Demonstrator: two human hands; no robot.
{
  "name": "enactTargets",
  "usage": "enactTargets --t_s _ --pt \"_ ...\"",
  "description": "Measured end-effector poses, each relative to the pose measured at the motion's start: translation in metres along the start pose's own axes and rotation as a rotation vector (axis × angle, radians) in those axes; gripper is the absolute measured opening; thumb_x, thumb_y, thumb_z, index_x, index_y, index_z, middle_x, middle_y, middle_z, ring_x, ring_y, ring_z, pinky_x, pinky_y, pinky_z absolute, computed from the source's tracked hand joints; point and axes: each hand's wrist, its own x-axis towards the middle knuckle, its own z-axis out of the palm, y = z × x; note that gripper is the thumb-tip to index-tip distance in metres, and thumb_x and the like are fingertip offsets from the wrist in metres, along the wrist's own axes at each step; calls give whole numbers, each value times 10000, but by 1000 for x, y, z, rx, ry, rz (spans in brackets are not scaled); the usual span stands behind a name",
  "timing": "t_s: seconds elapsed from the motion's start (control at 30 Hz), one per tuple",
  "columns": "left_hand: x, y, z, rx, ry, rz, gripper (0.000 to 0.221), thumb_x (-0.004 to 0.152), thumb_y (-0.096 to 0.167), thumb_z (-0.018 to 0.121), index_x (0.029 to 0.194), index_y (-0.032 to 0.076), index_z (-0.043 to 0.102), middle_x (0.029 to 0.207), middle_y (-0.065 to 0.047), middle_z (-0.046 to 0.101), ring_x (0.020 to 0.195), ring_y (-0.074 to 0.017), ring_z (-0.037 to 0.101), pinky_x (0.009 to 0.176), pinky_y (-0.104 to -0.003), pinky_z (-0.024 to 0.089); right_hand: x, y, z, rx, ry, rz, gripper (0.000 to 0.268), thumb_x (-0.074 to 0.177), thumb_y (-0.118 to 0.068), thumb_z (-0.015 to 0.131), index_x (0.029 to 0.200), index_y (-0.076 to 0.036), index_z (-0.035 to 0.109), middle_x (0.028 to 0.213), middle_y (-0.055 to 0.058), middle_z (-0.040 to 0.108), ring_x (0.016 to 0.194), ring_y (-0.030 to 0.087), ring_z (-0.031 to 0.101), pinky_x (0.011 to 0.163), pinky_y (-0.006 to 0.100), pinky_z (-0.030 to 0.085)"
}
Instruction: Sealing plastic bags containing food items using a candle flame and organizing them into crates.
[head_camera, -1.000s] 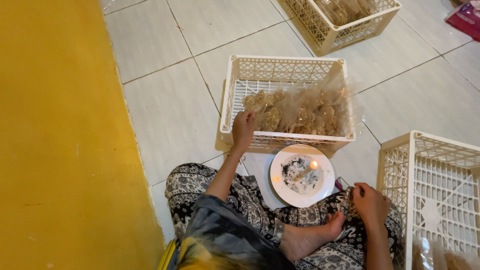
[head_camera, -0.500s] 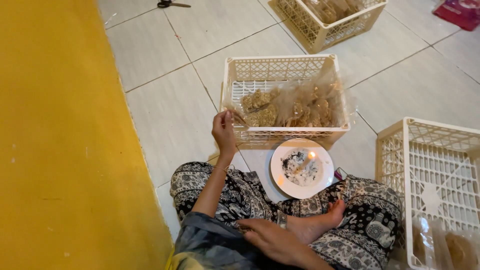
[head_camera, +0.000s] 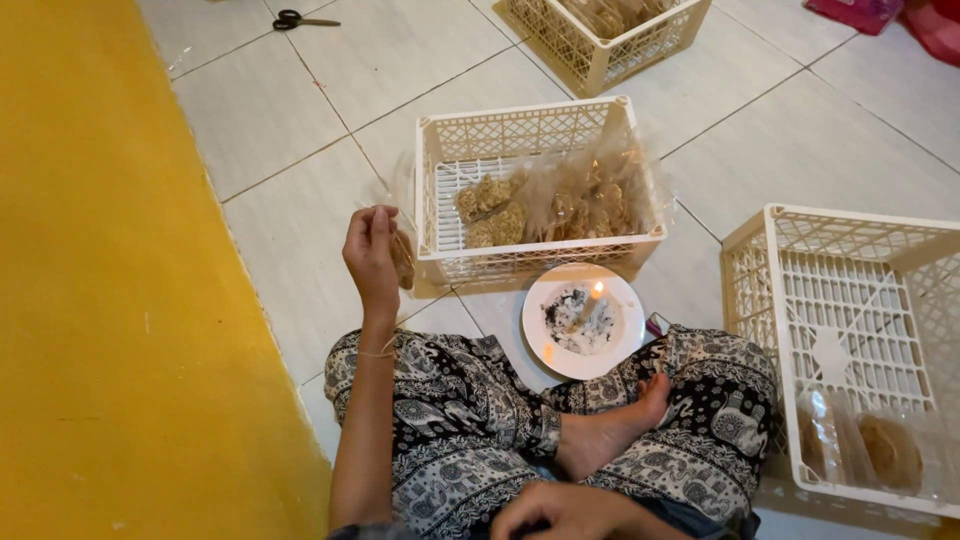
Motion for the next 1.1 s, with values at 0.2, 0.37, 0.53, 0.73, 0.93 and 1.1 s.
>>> enactTargets --t_s 0.2,0.37,0.53,0.73,0.93,1.1 --pt "-45 21 7 -158 -548 -60 238 1108 154 455 971 37 610 678 -57 632 457 -123 561 409 -211 530 -23 -14 -67 -423 525 245 543 948 -422 564 1397 -116 556 1289 106 700 1095 232 726 954 369 599" --pt "-108 -7 21 -32 -806 -289 276 1011 334 506 969 101 648 863 -54 681 807 -157 654 782 -292 570 -34 7 -97 -461 996 60 996 746 -415 796 1542 -82 299 1558 168 452 1421 327 456 1095 513 470" --pt "-148 -22 40 -180 -1042 -314 277 1059 314 475 1023 100 647 910 -60 703 831 -159 686 790 -296 598 -42 79 -109 -201 1035 486 629 653 -369 833 1176 -26 770 1209 229 771 1195 348 716 996 435 620" --pt "-169 -56 39 -65 -905 -328 997 824 839 368 1422 42 388 1354 -210 566 1282 -314 561 1037 -387 550 -24 75 -113 -71 1268 333 629 691 -199 855 1269 -7 700 1100 204 820 983 268 812 809 328 696" --pt "-174 -109 26 221 -848 -416 197 912 224 712 1098 161 728 967 -39 735 813 -101 664 718 -197 610 -13 110 -134 -351 1200 241 556 848 -421 697 1250 -37 708 803 172 800 648 184 767 491 210 627" --pt "-156 -119 16 278 -895 -481 130 930 154 684 1036 127 756 945 -59 758 821 -111 710 735 -187 628 -5 111 -137 -356 1196 89 303 837 -149 749 1136 -115 787 971 82 832 688 117 688 565 205 536"
